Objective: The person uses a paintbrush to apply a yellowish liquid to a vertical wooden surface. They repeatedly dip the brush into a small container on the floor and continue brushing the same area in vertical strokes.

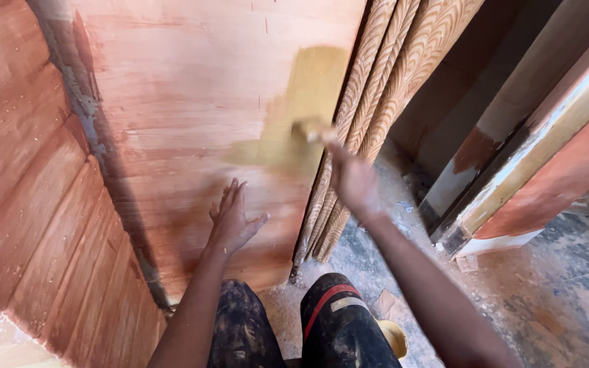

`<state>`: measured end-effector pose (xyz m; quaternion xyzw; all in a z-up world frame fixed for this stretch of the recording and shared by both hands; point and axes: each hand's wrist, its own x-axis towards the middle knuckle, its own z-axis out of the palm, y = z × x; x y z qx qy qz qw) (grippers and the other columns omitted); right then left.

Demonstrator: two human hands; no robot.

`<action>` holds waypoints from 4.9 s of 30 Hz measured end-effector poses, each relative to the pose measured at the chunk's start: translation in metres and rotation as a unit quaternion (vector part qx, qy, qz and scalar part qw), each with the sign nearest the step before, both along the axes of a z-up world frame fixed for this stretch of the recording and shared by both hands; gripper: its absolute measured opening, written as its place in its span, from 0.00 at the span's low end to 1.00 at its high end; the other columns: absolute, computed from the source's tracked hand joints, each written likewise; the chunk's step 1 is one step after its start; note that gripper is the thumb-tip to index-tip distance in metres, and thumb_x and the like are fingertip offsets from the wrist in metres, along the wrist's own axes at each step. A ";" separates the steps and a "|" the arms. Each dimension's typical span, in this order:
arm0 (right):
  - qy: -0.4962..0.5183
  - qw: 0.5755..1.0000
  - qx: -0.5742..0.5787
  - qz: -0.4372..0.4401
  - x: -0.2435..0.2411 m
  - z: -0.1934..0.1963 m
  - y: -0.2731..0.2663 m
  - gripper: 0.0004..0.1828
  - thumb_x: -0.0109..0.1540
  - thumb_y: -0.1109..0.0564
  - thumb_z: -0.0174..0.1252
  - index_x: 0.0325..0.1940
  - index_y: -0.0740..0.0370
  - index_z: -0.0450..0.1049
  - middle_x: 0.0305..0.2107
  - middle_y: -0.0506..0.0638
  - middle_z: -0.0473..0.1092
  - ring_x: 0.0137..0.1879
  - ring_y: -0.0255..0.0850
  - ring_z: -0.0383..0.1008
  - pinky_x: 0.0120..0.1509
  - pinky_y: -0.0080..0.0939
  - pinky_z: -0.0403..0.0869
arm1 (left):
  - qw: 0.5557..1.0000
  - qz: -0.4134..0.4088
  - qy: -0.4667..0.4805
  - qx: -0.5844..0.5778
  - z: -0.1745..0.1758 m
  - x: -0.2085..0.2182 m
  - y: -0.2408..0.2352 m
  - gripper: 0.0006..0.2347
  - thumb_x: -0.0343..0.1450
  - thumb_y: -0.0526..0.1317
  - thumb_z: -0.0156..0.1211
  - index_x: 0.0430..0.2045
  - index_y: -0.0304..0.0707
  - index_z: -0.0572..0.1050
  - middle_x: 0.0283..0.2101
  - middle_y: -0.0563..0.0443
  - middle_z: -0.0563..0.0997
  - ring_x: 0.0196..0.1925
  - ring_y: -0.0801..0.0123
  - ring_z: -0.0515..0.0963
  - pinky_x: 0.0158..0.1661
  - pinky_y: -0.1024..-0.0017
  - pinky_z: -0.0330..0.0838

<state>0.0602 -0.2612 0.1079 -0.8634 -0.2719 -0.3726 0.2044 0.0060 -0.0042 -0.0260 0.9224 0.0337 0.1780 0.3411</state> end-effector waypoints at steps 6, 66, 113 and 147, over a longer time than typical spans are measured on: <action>-0.150 0.984 0.094 0.017 -0.023 0.107 0.016 0.20 0.66 0.63 0.56 0.63 0.59 0.74 0.38 0.65 0.76 0.41 0.59 0.79 0.47 0.57 0.77 | 0.999 -0.017 -0.040 0.001 -0.006 0.001 -0.001 0.44 0.64 0.56 0.68 0.71 0.41 0.50 0.77 0.40 0.44 0.79 0.50 0.42 0.69 0.37 0.35; 0.615 0.717 -0.166 -0.282 -0.010 -0.570 -0.364 0.19 0.63 0.54 0.49 0.57 0.39 0.73 0.47 0.59 0.75 0.49 0.58 0.78 0.53 0.59 0.75 | 0.853 -0.376 0.359 0.037 -0.190 0.118 -0.343 0.37 0.67 0.53 0.66 0.68 0.37 0.54 0.72 0.41 0.59 0.73 0.56 0.59 0.67 0.43 0.43; 0.567 0.749 -0.139 -0.314 -0.156 -0.480 -0.424 0.23 0.67 0.53 0.52 0.68 0.39 0.68 0.32 0.50 0.70 0.23 0.41 0.72 0.26 0.43 0.76 | 0.837 -0.372 0.388 0.107 -0.215 0.121 -0.352 0.37 0.68 0.53 0.63 0.67 0.33 0.53 0.68 0.40 0.63 0.70 0.58 0.63 0.64 0.46 0.50; 0.605 0.502 0.601 -0.144 -0.121 -0.420 -0.417 0.17 0.68 0.52 0.47 0.53 0.67 0.69 0.34 0.56 0.74 0.24 0.41 0.67 0.29 0.40 0.69 | 0.926 -0.320 0.145 -0.139 -0.227 0.113 -0.352 0.15 0.67 0.43 0.68 0.44 0.40 0.74 0.44 0.44 0.82 0.45 0.55 0.84 0.47 0.62 0.77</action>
